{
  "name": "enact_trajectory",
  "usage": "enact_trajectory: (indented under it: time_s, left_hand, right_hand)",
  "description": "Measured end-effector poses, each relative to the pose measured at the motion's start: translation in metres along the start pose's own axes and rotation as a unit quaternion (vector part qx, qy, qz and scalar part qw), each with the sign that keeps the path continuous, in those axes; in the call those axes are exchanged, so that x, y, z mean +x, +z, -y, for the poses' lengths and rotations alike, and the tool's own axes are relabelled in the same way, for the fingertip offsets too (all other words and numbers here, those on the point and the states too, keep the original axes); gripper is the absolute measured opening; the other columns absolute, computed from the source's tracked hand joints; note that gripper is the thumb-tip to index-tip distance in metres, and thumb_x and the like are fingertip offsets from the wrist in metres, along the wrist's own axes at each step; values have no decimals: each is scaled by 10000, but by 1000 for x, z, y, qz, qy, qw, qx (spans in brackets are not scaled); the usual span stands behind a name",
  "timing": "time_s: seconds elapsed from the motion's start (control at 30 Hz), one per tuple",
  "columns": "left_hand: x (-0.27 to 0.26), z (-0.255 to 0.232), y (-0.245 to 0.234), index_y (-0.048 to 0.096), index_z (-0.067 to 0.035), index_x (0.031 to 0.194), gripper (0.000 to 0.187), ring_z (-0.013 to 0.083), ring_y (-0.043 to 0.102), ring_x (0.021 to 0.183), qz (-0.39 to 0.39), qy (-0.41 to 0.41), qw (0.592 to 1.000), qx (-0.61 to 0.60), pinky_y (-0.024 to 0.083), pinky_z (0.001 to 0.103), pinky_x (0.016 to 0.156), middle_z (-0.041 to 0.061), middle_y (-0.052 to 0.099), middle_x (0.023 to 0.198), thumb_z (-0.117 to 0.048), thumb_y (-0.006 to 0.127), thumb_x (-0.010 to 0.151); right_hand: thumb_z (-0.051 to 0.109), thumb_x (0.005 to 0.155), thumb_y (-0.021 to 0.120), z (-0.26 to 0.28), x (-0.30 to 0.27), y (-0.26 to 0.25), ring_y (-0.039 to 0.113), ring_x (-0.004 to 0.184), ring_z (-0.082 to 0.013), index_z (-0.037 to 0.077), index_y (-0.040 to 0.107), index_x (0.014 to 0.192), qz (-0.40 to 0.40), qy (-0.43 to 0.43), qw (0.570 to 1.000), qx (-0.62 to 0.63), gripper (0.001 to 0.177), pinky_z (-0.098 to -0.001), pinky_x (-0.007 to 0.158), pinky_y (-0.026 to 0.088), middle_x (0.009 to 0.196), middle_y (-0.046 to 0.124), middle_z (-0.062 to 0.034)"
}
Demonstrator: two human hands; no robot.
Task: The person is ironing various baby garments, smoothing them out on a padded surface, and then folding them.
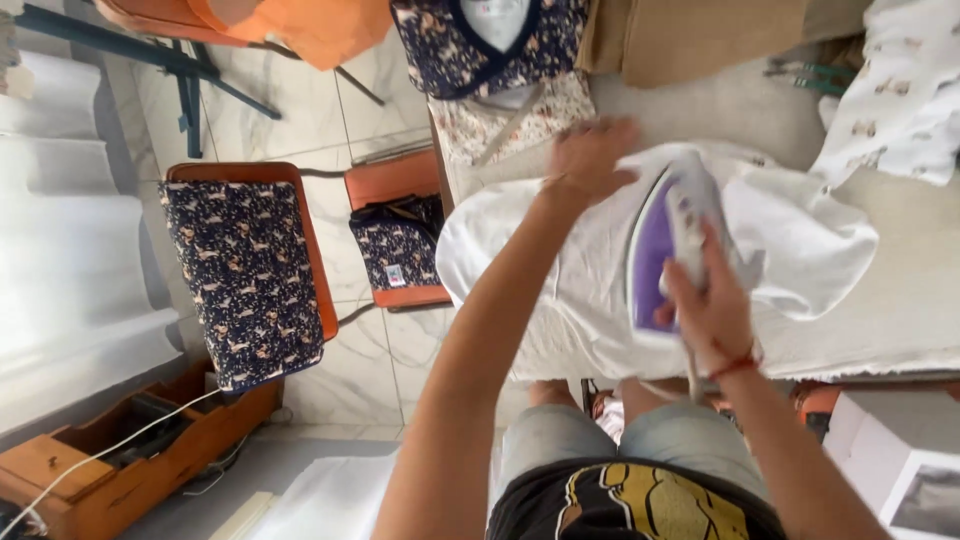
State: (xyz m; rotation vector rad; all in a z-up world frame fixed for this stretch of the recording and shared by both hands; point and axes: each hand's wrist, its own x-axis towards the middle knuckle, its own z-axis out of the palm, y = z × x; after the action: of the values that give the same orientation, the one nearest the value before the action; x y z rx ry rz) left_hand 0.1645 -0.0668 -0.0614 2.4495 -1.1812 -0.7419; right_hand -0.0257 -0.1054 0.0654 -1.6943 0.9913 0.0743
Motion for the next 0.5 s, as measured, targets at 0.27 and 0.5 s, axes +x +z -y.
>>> enact_trajectory:
  time_s: [0.27, 0.5]
  left_hand:
    - [-54, 47, -18, 497, -206, 934, 401, 242, 552, 977, -19, -89, 996, 4, 358, 449, 878, 20, 597, 939, -535, 563, 714]
    - [-75, 70, -13, 520, -265, 823, 391, 187, 598, 910, -26, -180, 981, -64, 314, 371, 916, -33, 656, 838, -628, 479, 683]
  right_hand:
    - [205, 753, 595, -35, -29, 27, 597, 456, -163, 96, 498, 1233, -10, -178, 978, -113, 502, -225, 401, 512, 512, 591, -101]
    - [113, 881, 477, -12, 8, 30, 552, 430, -231, 63, 308, 1347, -73, -64, 995, 37, 498, -251, 353, 476, 622, 546, -164]
